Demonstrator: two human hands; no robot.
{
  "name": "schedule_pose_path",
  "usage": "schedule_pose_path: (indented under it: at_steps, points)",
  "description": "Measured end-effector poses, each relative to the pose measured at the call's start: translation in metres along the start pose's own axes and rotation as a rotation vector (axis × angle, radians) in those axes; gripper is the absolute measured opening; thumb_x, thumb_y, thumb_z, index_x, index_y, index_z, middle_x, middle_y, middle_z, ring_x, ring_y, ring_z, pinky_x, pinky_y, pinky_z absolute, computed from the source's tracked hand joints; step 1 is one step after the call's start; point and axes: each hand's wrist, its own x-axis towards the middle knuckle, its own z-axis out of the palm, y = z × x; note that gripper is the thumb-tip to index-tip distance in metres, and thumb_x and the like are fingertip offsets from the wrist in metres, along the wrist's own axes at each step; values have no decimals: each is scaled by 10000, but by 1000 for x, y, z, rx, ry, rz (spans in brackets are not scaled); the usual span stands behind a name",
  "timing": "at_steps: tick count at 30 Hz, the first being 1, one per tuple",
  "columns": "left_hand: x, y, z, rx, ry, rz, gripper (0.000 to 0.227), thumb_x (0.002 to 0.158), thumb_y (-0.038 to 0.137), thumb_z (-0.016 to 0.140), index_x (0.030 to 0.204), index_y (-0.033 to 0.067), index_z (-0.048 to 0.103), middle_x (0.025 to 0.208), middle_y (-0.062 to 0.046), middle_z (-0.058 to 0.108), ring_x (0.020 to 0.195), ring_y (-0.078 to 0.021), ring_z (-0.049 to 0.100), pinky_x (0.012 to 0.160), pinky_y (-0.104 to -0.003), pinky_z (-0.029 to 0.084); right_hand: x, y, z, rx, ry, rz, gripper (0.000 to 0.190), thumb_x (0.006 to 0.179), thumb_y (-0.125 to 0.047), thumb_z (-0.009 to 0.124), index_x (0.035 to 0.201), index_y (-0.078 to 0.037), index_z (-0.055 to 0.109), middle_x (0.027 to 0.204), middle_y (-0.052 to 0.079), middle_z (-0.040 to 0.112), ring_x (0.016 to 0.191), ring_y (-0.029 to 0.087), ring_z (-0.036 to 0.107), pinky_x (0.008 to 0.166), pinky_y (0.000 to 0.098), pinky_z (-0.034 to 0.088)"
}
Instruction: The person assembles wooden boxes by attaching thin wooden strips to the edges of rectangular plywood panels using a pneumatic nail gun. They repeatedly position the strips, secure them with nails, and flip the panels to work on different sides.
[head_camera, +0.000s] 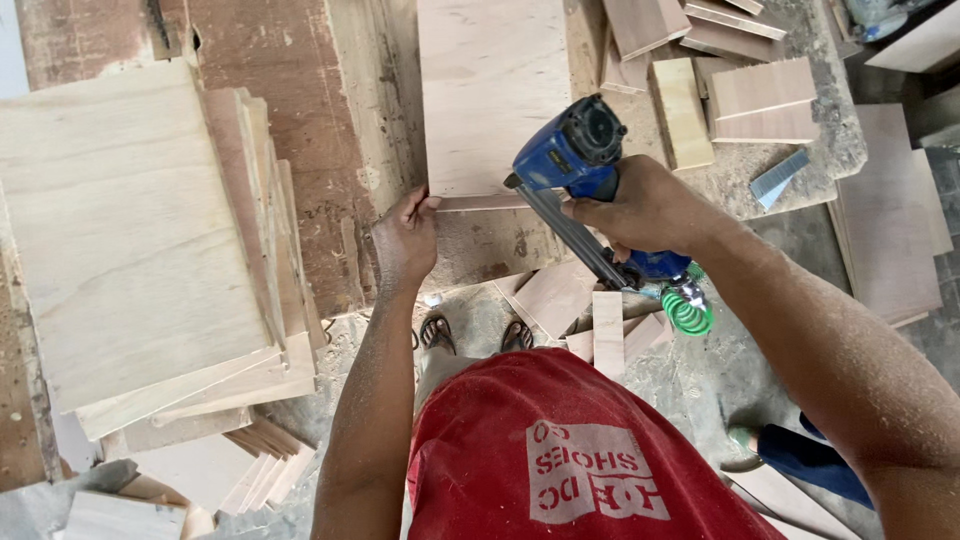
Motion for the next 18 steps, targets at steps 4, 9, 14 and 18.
schedule_pose_path:
  at_steps: [4, 9, 14, 18]
  points:
    - [1, 8, 3, 77, 14, 37, 200, 1006, 229, 734, 1149, 100, 790, 1044, -193, 772, 1024, -337, 736, 849, -441, 588, 0, 3, 0, -19, -26, -9, 285, 966, -236, 655, 784, -17, 666, 538, 171, 645, 510, 319, 734, 655, 535, 655]
    - [1, 27, -1, 34, -6, 0, 214, 1020, 229, 714, 1177, 97, 777, 1086, -201, 766, 1065, -320, 726, 916, -461, 568, 7, 11, 0, -44, -41, 2, 253, 948, -258, 662, 808, -48, 671, 525, 149, 640, 515, 299, 740, 714, 526, 643]
    - [1, 20, 3, 27, 2, -27, 214, 1007, 183, 723, 1190, 82, 772, 1088, -205, 766, 1075, -306, 723, 923, -457, 570, 5, 12, 1, -14, -59, 3, 272, 973, -262, 626, 869, -19, 693, 563, 169, 650, 576, 344, 750, 718, 580, 616]
    - [0, 27, -3, 27, 2, -58, 214, 1013, 183, 719, 1195, 83, 768, 1091, -205, 763, 1065, -287, 724, 926, -453, 568, 9, 13, 0, -55, -71, 25, 293, 968, -295, 635, 876, -22, 687, 546, 166, 650, 574, 337, 756, 746, 577, 619]
